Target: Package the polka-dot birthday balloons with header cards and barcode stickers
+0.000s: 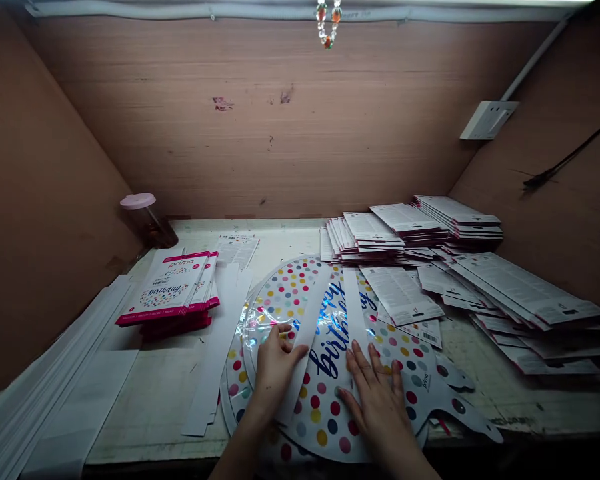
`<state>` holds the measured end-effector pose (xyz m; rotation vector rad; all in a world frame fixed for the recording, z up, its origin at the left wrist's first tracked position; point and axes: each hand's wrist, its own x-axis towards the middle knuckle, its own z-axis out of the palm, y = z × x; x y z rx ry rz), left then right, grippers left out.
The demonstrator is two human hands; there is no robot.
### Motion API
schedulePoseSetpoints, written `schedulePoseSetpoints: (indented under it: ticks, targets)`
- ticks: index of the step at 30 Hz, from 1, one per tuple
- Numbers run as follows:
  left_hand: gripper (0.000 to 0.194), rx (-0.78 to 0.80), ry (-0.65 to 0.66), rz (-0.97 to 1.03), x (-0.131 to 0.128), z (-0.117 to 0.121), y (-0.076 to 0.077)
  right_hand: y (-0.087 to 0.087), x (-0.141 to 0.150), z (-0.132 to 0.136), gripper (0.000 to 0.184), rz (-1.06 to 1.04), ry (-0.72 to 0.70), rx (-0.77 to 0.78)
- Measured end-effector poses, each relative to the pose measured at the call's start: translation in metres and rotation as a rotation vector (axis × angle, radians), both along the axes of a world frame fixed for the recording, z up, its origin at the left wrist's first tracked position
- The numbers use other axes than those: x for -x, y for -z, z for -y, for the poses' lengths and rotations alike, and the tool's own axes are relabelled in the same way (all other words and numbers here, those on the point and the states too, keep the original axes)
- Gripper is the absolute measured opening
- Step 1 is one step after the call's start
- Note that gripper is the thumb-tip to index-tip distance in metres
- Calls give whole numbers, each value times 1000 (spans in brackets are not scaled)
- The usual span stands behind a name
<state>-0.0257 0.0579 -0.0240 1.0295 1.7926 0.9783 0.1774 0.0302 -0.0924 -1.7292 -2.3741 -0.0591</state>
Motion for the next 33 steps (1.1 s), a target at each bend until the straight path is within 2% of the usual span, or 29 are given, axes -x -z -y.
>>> schedulePoseSetpoints:
  ticks: [4,6,7,9,11,12,14,17,19,21,25,27,29,31,33]
  targets:
    - [45,-13,-4,127,-14,3,5,-6,1,-3,59,-21,-49,10]
    - [51,-78,46,62,-12,9,0,-3,0,-4,59,-32,-46,-25]
    - [53,-122,62,-39,-6,13,-3,0,-2,-4,60,-39,-42,-56]
    - [53,-142,0,-373,19,22,-8,6,-8,-4,60,-59,-47,-134]
    - [55,20,-186,-734,55,32,-9,9,-11,-3,59,-102,-70,-207]
    - [59,134,-278,-847,74,36,-7,8,-10,-3,57,-126,-98,-235]
    - [63,266,-338,-902,108,44,-2,2,0,-3,53,-165,-198,-262]
    - [54,227,-299,-751,141,52,7,-10,26,-1,52,-151,-420,-238]
    - [48,179,-316,-633,152,55,10,-12,41,1,53,-116,-494,-207]
    - [42,168,-347,-573,160,58,9,-8,46,2,54,-86,-476,-182]
    - [31,149,-387,-549,168,64,-1,3,33,4,55,-67,-309,-146]
    - [34,66,-397,-412,159,63,-6,3,26,4,56,-64,-254,-140]
    - [41,-53,-382,-126,138,57,-7,1,23,4,54,-66,-210,-139]
    - [50,-124,-315,185,105,48,-5,-2,24,3,53,-72,-191,-153]
    - [54,-98,-190,326,69,37,1,-5,25,4,52,-68,-210,-181]
